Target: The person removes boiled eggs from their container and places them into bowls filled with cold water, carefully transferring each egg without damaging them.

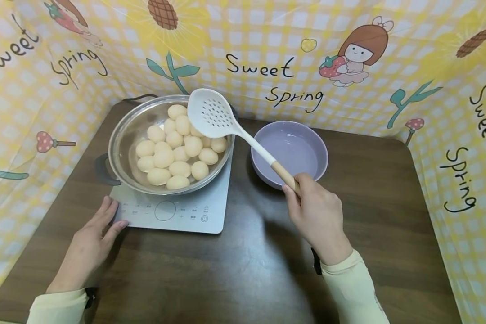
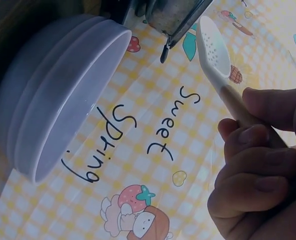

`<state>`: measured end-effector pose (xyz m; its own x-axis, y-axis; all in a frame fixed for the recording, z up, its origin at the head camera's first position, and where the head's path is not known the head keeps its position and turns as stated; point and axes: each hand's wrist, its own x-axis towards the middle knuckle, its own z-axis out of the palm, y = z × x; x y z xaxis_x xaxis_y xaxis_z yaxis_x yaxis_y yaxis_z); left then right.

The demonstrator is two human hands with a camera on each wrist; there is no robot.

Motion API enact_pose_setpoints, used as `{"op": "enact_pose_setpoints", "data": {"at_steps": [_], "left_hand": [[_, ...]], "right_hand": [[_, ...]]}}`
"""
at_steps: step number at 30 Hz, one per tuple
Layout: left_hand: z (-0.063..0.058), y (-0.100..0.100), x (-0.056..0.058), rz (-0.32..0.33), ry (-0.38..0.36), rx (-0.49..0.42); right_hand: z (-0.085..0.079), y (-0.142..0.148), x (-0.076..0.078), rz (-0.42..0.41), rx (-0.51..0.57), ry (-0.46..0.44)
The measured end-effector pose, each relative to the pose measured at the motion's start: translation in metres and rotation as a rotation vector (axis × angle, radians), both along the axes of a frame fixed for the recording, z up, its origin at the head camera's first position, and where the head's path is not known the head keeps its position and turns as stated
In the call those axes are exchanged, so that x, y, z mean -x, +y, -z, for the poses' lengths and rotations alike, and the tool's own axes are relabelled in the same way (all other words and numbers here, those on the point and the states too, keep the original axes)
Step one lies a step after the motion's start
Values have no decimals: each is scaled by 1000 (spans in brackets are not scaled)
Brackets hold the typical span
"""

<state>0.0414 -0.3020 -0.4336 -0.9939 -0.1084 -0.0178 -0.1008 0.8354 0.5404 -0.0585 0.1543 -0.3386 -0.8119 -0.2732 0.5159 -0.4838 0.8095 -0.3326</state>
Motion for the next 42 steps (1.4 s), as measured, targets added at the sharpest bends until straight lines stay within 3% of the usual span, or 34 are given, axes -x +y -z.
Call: {"op": "enact_pose_setpoints", "data": {"at_steps": [12,25,35,42], "left_hand": [[2,0,0,-8,-2,-8],[2,-1,0,-2,6,-13],[1,-2,0,6,6,-4],[-1,-1,0,-4,-13,-4]], "right_hand": [[6,-9,5,-33,-39,110],[7,-16,11,-97,-56,155],[-1,-22,13,-160,-110,53],[-9,-20,14,-190,-131,-67]]}}
